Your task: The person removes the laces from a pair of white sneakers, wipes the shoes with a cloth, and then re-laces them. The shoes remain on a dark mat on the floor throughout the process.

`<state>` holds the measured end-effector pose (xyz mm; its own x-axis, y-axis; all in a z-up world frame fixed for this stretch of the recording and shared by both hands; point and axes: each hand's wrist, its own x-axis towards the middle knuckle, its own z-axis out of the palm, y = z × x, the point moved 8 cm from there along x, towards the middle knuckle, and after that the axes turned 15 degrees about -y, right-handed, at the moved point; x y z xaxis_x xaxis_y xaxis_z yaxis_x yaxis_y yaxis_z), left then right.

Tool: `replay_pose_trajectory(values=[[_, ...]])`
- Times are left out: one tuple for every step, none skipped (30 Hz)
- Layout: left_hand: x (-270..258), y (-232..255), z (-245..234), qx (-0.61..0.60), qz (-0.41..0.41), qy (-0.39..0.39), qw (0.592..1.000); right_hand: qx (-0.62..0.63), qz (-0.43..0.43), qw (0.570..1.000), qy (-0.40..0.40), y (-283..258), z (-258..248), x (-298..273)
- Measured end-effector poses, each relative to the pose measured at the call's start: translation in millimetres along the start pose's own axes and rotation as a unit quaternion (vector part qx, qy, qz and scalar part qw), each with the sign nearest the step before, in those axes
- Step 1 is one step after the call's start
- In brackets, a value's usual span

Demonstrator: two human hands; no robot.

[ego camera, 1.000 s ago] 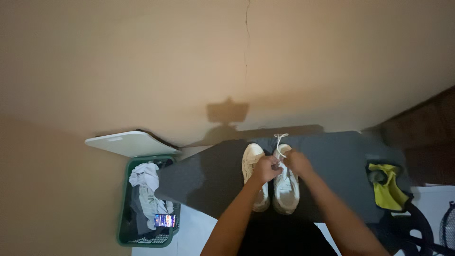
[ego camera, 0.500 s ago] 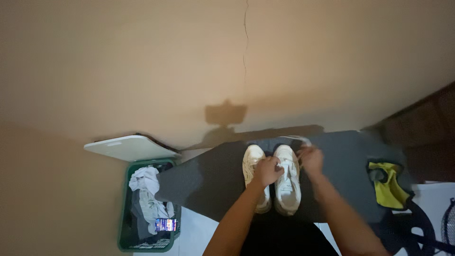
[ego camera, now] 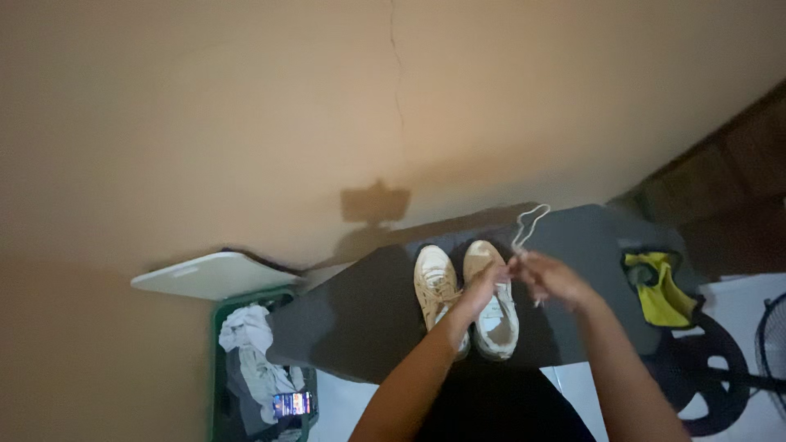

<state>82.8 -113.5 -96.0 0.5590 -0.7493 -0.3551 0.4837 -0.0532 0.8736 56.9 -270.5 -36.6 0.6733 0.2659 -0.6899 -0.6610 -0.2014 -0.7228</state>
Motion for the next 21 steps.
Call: replay_pose_trajectory(values=[[5,2,6,-0.081,0.020,-0.021,0.996,-0.049,-0.001,0.998,-0.029,5,10,-2],[11,4,15,-0.162,0.038,-0.044,0.985,-0.095,0.000,0.994,-0.056,16,22,-4],[16,8,23,-0.242,0.054,-0.066,0.966,-0.142,0.002,0.986,-0.083,29,33,-5],[19,5,24,-0.300,0.031,-0.051,0.952,-0.167,-0.039,0.980,-0.103,40,45,-9],[20,2,22,-0.357,0.007,-0.034,0.933,-0.194,-0.079,0.970,-0.124,52,57,-14],[20,-5,24,-0.411,-0.017,-0.016,0.911,-0.220,-0.118,0.957,-0.146,63,65,-19],[21,-10,29,-0.412,-0.031,-0.017,0.910,-0.226,-0.038,0.959,-0.165,92,67,-21],[22,-17,32,-0.413,-0.043,-0.018,0.910,-0.230,0.041,0.954,-0.187,122,71,-29],[23,-27,37,-0.413,-0.056,-0.019,0.909,-0.233,0.119,0.942,-0.211,147,74,-37],[23,-38,47,-0.372,-0.072,-0.037,0.925,-0.221,0.098,0.946,-0.215,152,75,-41],[22,-51,58,-0.329,-0.087,-0.056,0.938,-0.208,0.077,0.950,-0.218,153,75,-48],[19,-64,71,-0.288,-0.101,-0.074,0.950,-0.196,0.056,0.953,-0.223,152,76,-54],[18,-74,89,-0.307,-0.096,-0.109,0.941,-0.064,0.016,0.982,-0.175,142,68,-57],[18,-81,106,-0.327,-0.090,-0.143,0.930,0.069,-0.026,0.990,-0.123,131,54,-59],[18,-84,118,-0.346,-0.084,-0.177,0.918,0.200,-0.068,0.975,-0.068,120,41,-61],[15,-90,124,-0.311,-0.106,-0.179,0.927,0.247,-0.062,0.965,-0.067,113,39,-63],[9,-97,132,-0.276,-0.127,-0.181,0.936,0.293,-0.057,0.952,-0.067,105,38,-66],[2,-102,138,-0.240,-0.147,-0.181,0.942,0.339,-0.051,0.937,-0.067,97,37,-66],[-6,-106,145,-0.197,-0.154,-0.188,0.950,0.317,-0.011,0.947,-0.047,93,33,-65],[-13,-108,151,-0.154,-0.158,-0.193,0.956,0.292,0.030,0.956,-0.027,89,28,-64],[-15,-110,156,-0.112,-0.162,-0.197,0.960,0.266,0.070,0.961,-0.007,88,21,-66]])
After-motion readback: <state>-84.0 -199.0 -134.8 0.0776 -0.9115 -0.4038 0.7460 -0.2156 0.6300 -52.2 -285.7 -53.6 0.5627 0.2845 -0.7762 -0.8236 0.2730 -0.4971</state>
